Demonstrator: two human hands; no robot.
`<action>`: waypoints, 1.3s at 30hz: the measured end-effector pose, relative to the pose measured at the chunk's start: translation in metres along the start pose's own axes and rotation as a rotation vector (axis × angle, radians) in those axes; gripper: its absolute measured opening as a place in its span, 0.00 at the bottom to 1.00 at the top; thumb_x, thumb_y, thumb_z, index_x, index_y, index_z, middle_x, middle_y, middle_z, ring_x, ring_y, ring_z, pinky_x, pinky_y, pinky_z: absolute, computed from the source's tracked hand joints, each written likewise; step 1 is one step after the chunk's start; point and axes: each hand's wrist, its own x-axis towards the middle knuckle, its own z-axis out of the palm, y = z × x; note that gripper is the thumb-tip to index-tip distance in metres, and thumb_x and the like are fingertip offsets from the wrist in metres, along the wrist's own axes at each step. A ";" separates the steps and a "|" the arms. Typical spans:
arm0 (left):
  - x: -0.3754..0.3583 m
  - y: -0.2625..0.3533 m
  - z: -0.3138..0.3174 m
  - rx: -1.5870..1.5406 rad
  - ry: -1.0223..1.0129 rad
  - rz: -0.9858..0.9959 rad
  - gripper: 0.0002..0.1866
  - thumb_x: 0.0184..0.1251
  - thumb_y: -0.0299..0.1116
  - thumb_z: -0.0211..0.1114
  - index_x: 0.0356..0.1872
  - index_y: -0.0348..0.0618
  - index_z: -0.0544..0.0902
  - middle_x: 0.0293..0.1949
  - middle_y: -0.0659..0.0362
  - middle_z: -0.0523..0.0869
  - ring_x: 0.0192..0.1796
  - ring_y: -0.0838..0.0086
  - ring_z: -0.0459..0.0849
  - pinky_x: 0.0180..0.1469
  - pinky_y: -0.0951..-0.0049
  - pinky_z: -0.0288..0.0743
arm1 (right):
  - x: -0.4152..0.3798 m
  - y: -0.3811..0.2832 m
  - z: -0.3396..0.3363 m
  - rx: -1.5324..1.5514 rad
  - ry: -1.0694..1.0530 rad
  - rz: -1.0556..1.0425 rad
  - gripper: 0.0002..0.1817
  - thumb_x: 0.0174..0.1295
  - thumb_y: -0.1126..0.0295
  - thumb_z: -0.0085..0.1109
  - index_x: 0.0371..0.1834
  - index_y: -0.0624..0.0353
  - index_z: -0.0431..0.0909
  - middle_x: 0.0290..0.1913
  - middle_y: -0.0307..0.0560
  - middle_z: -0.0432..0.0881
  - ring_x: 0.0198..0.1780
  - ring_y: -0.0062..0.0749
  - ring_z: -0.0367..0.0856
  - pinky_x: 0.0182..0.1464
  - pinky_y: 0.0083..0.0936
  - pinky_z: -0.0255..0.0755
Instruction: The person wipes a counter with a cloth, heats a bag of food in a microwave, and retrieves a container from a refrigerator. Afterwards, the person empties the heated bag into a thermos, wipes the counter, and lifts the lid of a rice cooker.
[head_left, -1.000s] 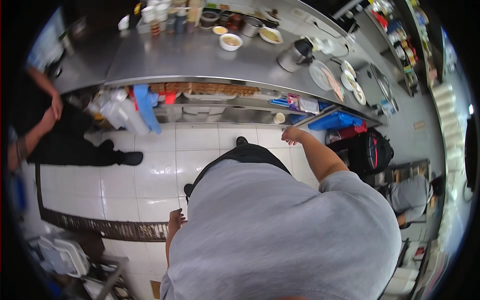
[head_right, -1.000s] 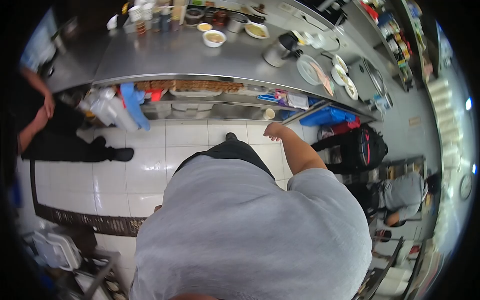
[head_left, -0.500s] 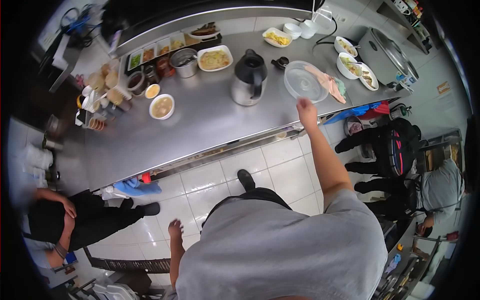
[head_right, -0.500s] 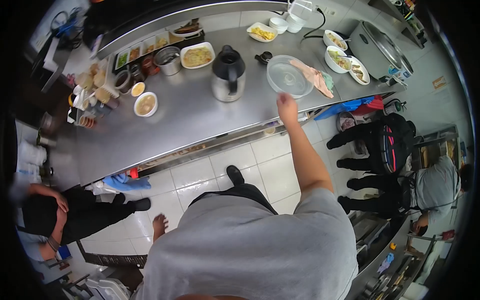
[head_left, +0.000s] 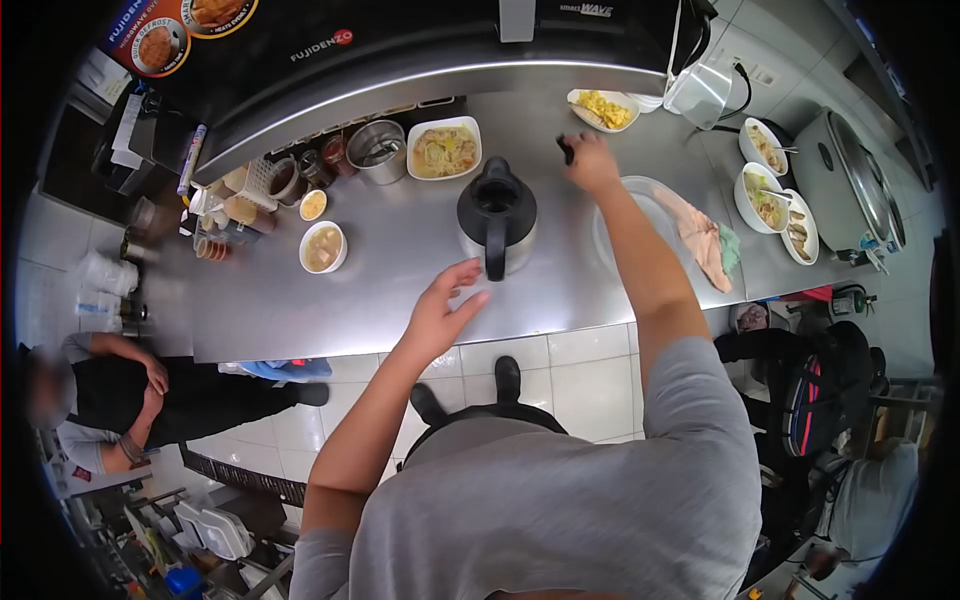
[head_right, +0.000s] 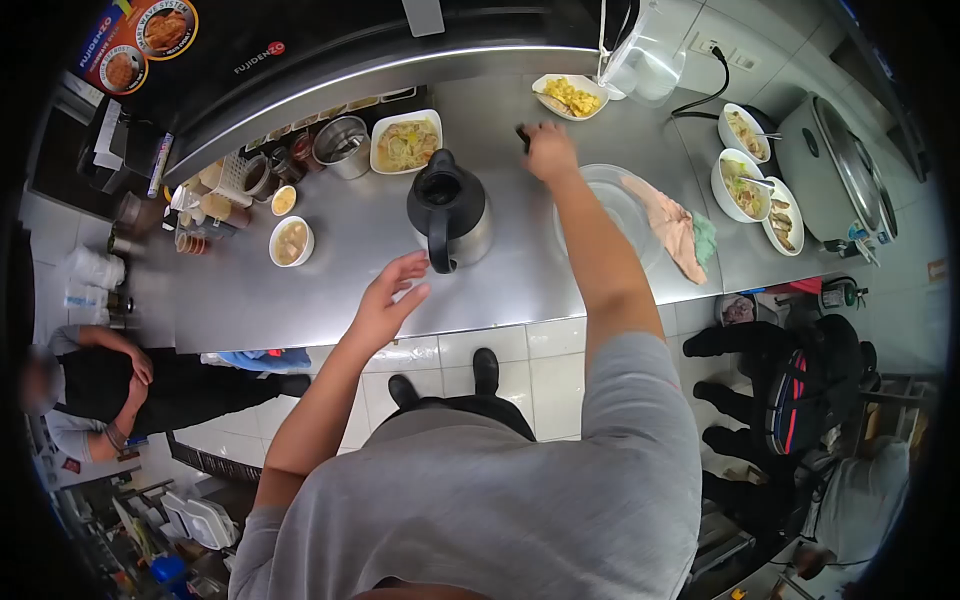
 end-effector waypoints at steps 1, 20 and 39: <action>0.006 0.001 0.008 -0.079 -0.021 -0.017 0.19 0.66 0.36 0.60 0.56 0.42 0.72 0.50 0.56 0.80 0.53 0.68 0.78 0.55 0.68 0.69 | -0.010 -0.020 -0.022 0.308 0.188 0.061 0.24 0.50 0.65 0.65 0.52 0.55 0.74 0.50 0.49 0.77 0.55 0.44 0.74 0.54 0.37 0.71; 0.032 -0.021 0.057 -0.129 0.145 0.030 0.17 0.75 0.43 0.44 0.38 0.38 0.70 0.27 0.57 0.80 0.34 0.66 0.80 0.42 0.69 0.72 | -0.078 -0.128 -0.122 0.666 0.415 -0.380 0.24 0.44 0.68 0.72 0.46 0.56 0.73 0.51 0.49 0.77 0.55 0.46 0.74 0.59 0.36 0.66; 0.033 -0.020 0.055 -0.047 0.122 0.036 0.18 0.76 0.44 0.42 0.39 0.38 0.70 0.30 0.57 0.78 0.36 0.73 0.80 0.42 0.71 0.78 | -0.030 -0.165 -0.162 0.130 -0.570 -0.510 0.30 0.43 0.80 0.67 0.55 0.49 0.74 0.54 0.48 0.73 0.54 0.47 0.73 0.54 0.37 0.69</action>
